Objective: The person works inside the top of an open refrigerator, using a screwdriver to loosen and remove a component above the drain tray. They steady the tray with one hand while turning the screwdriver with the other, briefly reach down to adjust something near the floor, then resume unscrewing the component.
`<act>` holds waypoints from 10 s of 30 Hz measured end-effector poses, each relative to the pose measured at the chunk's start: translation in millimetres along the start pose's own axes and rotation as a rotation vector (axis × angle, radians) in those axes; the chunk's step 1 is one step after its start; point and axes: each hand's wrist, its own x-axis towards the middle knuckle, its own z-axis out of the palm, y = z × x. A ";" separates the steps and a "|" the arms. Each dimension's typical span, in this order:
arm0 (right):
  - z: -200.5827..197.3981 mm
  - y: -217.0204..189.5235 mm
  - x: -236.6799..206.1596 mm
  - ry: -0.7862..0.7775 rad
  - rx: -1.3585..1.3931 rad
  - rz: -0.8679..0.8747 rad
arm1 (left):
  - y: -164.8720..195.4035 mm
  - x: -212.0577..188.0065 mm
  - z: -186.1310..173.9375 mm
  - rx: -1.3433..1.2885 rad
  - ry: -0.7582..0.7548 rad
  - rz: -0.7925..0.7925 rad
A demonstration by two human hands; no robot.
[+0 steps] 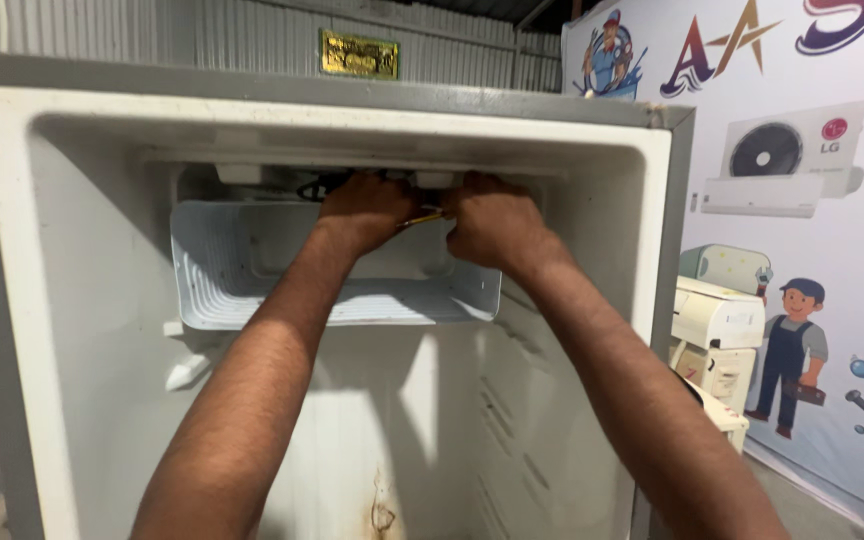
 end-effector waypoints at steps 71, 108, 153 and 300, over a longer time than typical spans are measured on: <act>-1.5 -0.3 -49.9 0.219 0.338 0.260 | 2.5 0.1 -3.3 0.050 -0.075 -0.026; 8.4 29.7 10.5 0.195 -0.384 -0.307 | 4.9 7.1 20.9 0.053 0.109 -0.013; 70.6 -20.3 -51.5 0.170 0.965 0.577 | 3.7 4.2 3.6 0.256 -0.007 0.039; 143.2 -44.3 -14.2 0.447 0.900 0.814 | 59.9 -0.6 63.4 -1.791 0.163 -0.642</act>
